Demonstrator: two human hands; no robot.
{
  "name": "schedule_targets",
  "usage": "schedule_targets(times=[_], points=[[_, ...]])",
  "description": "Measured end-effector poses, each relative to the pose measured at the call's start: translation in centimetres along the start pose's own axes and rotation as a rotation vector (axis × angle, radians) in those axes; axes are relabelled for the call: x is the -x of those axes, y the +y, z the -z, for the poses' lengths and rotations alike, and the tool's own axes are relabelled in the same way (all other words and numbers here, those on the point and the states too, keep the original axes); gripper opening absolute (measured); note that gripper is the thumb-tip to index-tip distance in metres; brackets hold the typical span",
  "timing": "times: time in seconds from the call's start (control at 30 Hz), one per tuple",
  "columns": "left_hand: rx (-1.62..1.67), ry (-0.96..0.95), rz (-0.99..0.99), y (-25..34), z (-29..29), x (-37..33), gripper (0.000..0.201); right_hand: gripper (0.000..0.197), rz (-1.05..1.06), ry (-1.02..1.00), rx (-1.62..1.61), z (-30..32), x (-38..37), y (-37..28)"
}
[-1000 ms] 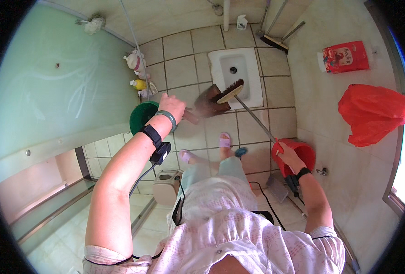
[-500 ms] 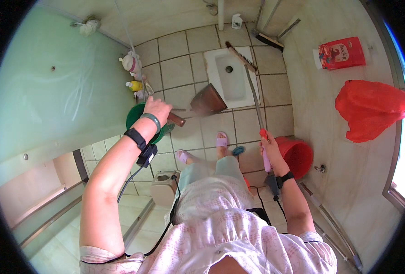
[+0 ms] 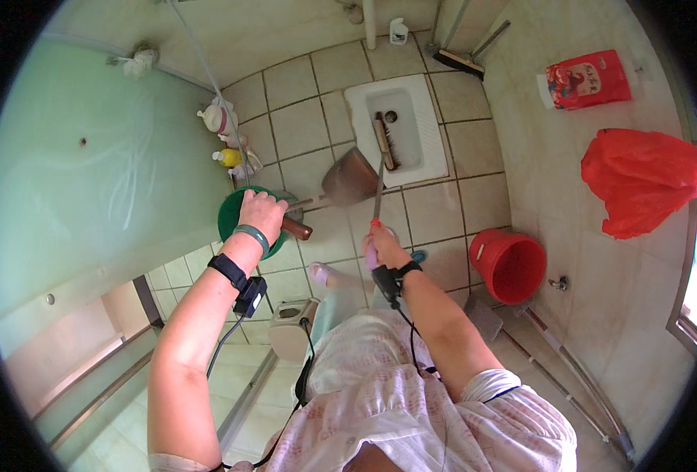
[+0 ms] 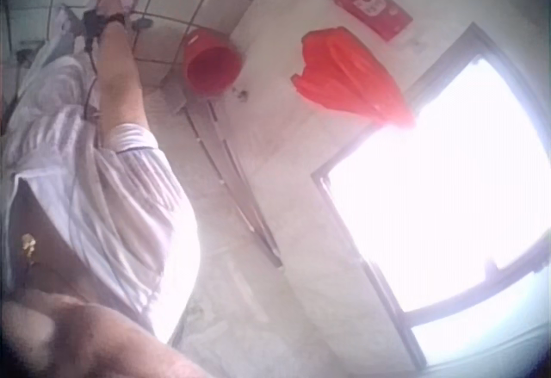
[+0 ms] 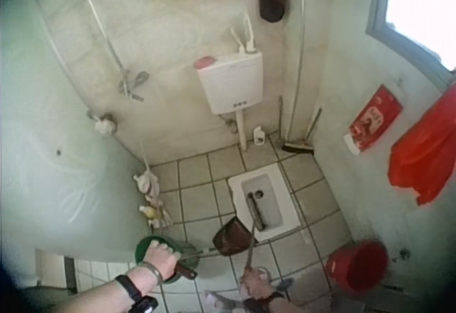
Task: The person pours water from a bucket onto the tiled floor of a bathroom and uses a long-handled brush to scrub the surface and move the water towards a drain.
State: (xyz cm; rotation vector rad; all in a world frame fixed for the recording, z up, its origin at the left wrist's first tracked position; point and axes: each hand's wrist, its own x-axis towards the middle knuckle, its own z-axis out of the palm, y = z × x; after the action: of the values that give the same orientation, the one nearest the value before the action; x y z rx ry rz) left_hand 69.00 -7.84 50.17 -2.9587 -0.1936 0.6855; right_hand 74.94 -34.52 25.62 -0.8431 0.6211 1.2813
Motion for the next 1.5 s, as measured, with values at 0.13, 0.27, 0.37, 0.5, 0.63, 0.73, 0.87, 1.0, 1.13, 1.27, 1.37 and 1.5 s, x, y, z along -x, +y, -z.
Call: schedule_targets(times=[0.13,0.27,0.37,0.5,0.63,0.73,0.87,1.0,1.13,1.27,1.37,1.5], points=[[0.018,0.068,0.017,-0.4,-0.9,0.5,0.012,0.017,0.072,0.098,-0.009,0.4,3.0,-4.5],[0.036,0.074,0.016,-0.3,-0.8,0.0,0.012,0.022,0.122,0.238,0.048,-1.1,9.2,-9.6],[0.037,0.032,0.025,-0.3,-0.5,-0.3,0.012,0.027,0.228,0.239,0.022,-3.2,10.7,-10.3],[-0.005,-0.015,0.021,-0.2,0.0,-0.6,0.009,0.031,0.380,0.319,0.097,-5.8,7.4,-8.2],[-0.003,0.021,0.008,0.1,-0.1,-0.6,0.010,0.029,0.273,0.265,-0.136,-4.8,2.0,-3.3],[-0.012,0.030,0.005,0.1,-0.2,-0.5,0.010,0.022,0.191,0.283,-0.041,-4.0,1.1,-0.1],[0.003,0.019,0.023,-0.2,-0.6,0.2,0.010,0.019,-0.009,0.046,0.249,-2.1,4.0,-0.5],[-0.002,-0.017,0.053,-0.2,-0.5,0.1,0.009,0.021,0.047,0.099,0.186,-4.7,10.8,-5.4],[0.000,-0.016,0.044,0.1,-0.4,0.0,0.009,0.033,0.219,0.155,0.167,-4.1,10.8,-8.1],[0.001,0.003,0.043,0.0,-0.6,0.6,0.009,0.034,0.309,0.185,0.122,-6.7,8.9,-8.2],[0.002,0.050,0.039,0.4,-0.3,0.5,0.008,0.033,0.444,0.248,0.010,-5.6,4.3,-5.0],[0.029,0.057,0.020,0.8,0.1,-0.4,0.011,0.022,0.128,0.113,-0.239,-0.3,0.7,0.7]])
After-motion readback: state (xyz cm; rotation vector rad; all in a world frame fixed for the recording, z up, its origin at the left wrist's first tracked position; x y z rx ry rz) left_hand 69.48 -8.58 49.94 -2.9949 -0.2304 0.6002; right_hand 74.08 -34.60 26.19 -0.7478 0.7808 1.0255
